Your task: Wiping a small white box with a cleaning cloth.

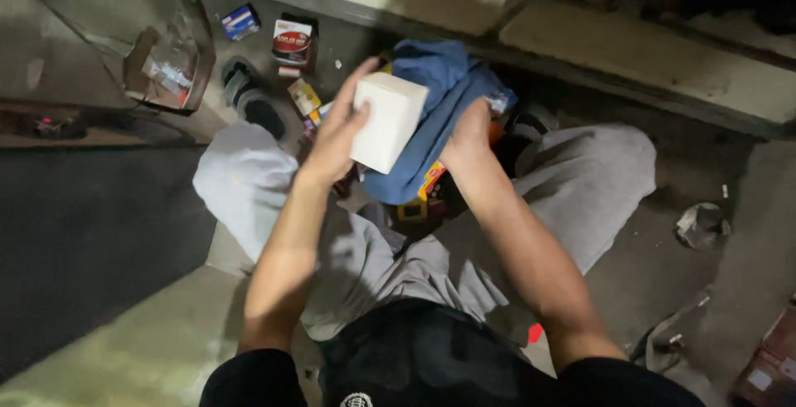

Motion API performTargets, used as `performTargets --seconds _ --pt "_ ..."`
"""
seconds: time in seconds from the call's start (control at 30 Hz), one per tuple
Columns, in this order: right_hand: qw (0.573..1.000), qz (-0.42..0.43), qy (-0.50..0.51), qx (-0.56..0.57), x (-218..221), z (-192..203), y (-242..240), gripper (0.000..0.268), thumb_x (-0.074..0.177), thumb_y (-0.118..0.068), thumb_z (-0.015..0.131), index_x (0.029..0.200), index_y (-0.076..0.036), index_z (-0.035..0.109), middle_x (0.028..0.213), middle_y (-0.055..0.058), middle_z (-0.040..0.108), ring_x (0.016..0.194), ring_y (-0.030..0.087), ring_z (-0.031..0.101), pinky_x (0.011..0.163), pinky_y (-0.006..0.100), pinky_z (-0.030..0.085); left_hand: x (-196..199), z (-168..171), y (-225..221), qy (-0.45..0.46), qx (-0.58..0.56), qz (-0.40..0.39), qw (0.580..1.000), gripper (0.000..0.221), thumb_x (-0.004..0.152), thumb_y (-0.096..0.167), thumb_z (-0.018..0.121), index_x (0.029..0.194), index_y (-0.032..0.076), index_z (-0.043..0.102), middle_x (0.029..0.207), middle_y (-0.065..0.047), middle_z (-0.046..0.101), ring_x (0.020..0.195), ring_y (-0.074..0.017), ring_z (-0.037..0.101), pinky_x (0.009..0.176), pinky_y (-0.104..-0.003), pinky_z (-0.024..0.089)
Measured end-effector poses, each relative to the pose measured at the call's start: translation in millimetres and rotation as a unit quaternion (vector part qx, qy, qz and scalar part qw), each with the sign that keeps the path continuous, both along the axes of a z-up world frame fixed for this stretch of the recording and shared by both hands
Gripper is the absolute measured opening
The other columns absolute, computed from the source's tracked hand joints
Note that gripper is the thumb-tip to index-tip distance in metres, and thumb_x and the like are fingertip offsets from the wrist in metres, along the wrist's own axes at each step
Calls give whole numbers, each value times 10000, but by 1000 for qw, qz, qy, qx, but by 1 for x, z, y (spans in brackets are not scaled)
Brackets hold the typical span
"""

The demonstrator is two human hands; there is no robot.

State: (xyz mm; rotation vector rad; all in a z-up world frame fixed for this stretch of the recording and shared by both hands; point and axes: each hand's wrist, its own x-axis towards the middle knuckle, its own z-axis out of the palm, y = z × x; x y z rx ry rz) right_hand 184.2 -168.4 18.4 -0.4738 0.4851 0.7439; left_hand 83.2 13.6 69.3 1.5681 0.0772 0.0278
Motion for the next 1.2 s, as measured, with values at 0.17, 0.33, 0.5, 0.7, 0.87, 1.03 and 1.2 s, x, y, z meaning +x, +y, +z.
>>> performTargets --seconds 0.17,0.33,0.5,0.7,0.87,1.03,1.2 --pt "989 -60 -122 58 -10 8 -11 554 1100 -484 427 1373 -25 576 1360 158 631 1237 327 581 1131 454 459 -5 -14 11 89 -448 70 887 644 1109 490 417 1552 23 425 1398 -175 603 1220 -299 654 1026 -455 559" --pt "747 77 -548 -369 -45 7 5 529 1149 -388 402 1538 -30 391 1501 120 508 1390 234 471 1180 362 369 0 -76 -17 218 -289 130 923 654 1086 473 434 1521 -14 463 1454 -183 595 1295 -274 604 1084 -404 504" --pt "891 95 -271 -352 -28 -59 -6 442 1059 -363 484 1362 -44 530 1198 100 667 1056 223 650 921 383 540 4 -31 -30 122 -39 43 991 672 1090 445 402 1623 53 288 1636 -151 375 1471 -247 385 1186 -358 323" --pt "918 -41 -257 -299 -23 -53 -10 507 1104 -428 401 1248 -27 676 1192 102 699 1013 198 687 926 349 551 -5 -40 -55 -5 13 12 1000 671 1102 347 519 1624 36 233 1645 -188 382 1503 -264 389 1221 -377 316" --pt "855 67 -281 -431 -53 -82 -8 463 1062 -282 424 1312 37 648 1275 135 709 1139 246 672 999 392 518 3 -76 -59 77 -75 195 975 565 1100 369 410 1552 30 401 1532 -156 525 1390 -225 502 1150 -358 395" --pt "981 54 -141 -119 -76 -22 13 508 1027 -321 497 1456 -49 504 1388 81 631 1231 250 633 1084 422 495 9 -60 -35 18 -36 202 979 555 1126 382 374 1536 12 433 1511 -162 537 1389 -243 504 1166 -358 377" --pt "976 46 -205 -58 -61 17 6 552 1021 -355 611 1495 -109 472 1433 60 597 1286 240 606 1118 429 480 8 -73 -23 65 -36 134 988 505 1143 367 390 1467 -4 501 1514 -161 573 1428 -246 519 1196 -357 373"
